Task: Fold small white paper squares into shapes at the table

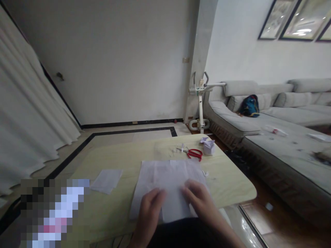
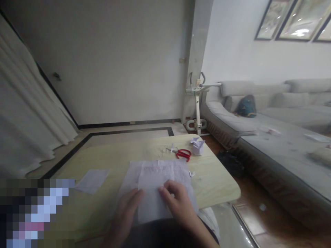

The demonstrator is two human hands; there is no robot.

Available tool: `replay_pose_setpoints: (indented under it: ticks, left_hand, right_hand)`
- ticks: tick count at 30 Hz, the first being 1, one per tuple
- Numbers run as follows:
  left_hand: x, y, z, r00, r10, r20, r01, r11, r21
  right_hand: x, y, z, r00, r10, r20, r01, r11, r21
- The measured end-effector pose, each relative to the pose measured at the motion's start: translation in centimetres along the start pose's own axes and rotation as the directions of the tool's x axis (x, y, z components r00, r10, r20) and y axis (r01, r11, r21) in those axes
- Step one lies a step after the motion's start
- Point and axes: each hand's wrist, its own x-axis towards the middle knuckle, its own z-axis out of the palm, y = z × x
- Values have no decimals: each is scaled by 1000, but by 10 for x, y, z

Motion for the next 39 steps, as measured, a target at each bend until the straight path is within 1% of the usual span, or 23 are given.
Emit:
replay_pose_setpoints:
  ticks: [3, 4, 7, 8, 11, 14, 16, 19, 23, 25, 28, 31, 34, 39]
  left_hand:
    - [-2, 4, 0, 998, -16, -62, 15, 1000, -13]
    - [-2, 5, 0, 998, -17, -62, 16, 1000, -16]
    - [-3, 7, -1, 1000, -15, -3, 15, 1000, -24]
    - [-3, 8, -1, 1000, -23, 1, 23, 999, -29]
    - [-2, 7, -2, 998, -55, -44, 53, 998, -32]
    - [-2, 8, -3, 996, -58, -74, 57, 998, -9]
    - [-3, 9, -2, 997, -45, -55, 45, 999, -9]
    - [-4, 12, -2, 1000, 0, 6, 0, 1000, -25]
    - [-6, 12, -2, 999, 3, -53, -4, 1000, -11]
    - [-6, 14, -2, 999, 32, -35, -32, 999, -2]
    - [-7, 19, -2, 994, 108, 17, -108, 994, -12]
    - [-9, 25, -2, 988, 148, 39, -147, 989, -18]
    - [-12, 28, -1, 988, 144, 56, -142, 989, -32]
    - [-17, 32, 4, 993, 88, 79, -81, 992, -93]
  right_hand:
    - [-2, -1, 0, 1000, 5, -6, -5, 1000, 29]
    - [-2, -2, 0, 1000, 8, -4, -7, 999, 38]
    - [-4, -4, -1, 1000, 14, 11, -14, 999, 51]
    - [-5, -6, -2, 1000, 17, 13, -18, 999, 50]
    - [-5, -12, -4, 1000, 23, 17, -24, 999, 33]
    - [-5, -16, -5, 1000, 24, 8, -24, 999, 29]
    - [-5, -16, -5, 1000, 31, 4, -31, 998, 56]
    - [-5, -14, -5, 999, 37, 15, -39, 993, 107]
    - [-5, -11, -5, 999, 34, 15, -36, 989, 143]
    - [-5, -10, -5, 999, 38, 5, -38, 986, 160]
    - [-4, -7, -6, 999, 48, -4, -47, 982, 184]
    - [-4, -7, -8, 999, 48, -4, -47, 980, 196]
    - [-5, -11, -10, 999, 39, -5, -37, 981, 191]
    - [-8, -17, -12, 999, 44, 14, -46, 978, 203]
